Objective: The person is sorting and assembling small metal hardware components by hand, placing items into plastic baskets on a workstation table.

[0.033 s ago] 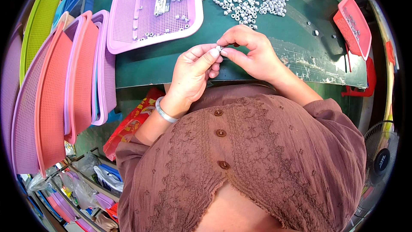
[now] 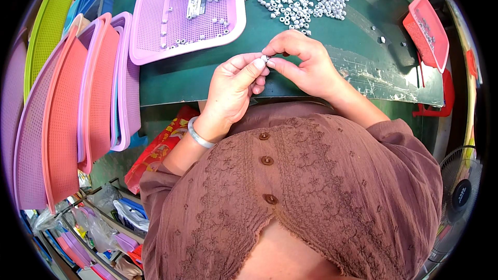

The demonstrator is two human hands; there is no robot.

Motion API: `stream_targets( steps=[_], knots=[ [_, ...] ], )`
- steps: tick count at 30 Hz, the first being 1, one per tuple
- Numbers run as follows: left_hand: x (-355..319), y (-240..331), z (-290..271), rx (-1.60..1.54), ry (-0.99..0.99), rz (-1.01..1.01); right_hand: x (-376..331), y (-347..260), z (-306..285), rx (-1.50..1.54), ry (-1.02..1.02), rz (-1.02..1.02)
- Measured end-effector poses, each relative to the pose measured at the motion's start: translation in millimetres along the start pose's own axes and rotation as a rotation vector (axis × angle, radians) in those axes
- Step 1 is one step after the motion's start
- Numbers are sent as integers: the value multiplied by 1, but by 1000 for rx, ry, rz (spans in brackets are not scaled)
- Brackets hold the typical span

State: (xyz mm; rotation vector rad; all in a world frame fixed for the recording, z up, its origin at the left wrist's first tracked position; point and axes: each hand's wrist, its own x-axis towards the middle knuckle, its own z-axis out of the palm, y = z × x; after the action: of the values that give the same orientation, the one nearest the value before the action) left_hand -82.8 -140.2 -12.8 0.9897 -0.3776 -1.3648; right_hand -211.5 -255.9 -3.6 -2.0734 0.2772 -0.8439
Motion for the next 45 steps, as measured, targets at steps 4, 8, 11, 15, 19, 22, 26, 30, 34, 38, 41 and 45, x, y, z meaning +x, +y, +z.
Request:
stream_targets(
  steps=[4, 8, 11, 15, 19, 22, 26, 30, 34, 38, 41, 45],
  knots=[
    [-2, 0, 1, -19, -5, 22, 0, 1, 1, 22, 14, 0],
    [-3, 1, 2, -48, -14, 28, -2, -1, 2, 95, 11, 74],
    [-3, 1, 3, -63, -2, 25, -1, -1, 3, 106, 10, 75],
    [-4, 2, 4, -62, -4, 21, -2, -1, 3, 105, -2, 95],
    [-4, 2, 3, -57, 8, 15, -2, -2, 4, 139, -3, 122],
    [-4, 2, 4, -48, 23, 5, -2, -3, 4, 168, -16, 151],
    [-5, 2, 2, -10, 11, 20, -2, -4, 4, 225, -38, 225],
    [-6, 2, 3, 24, 40, 39, -4, -2, 6, 250, -31, 239],
    [-5, 0, 2, 41, 51, 62, -5, 1, 8, 270, -24, 228],
    [-6, 0, 2, 48, 65, 67, -5, 1, 9, 272, -22, 237],
    [-7, 0, 1, 48, 64, 69, -5, 0, 10, 271, -26, 248],
    [-9, 1, 1, 50, 65, 69, -5, -2, 10, 266, -37, 256]
  ],
)
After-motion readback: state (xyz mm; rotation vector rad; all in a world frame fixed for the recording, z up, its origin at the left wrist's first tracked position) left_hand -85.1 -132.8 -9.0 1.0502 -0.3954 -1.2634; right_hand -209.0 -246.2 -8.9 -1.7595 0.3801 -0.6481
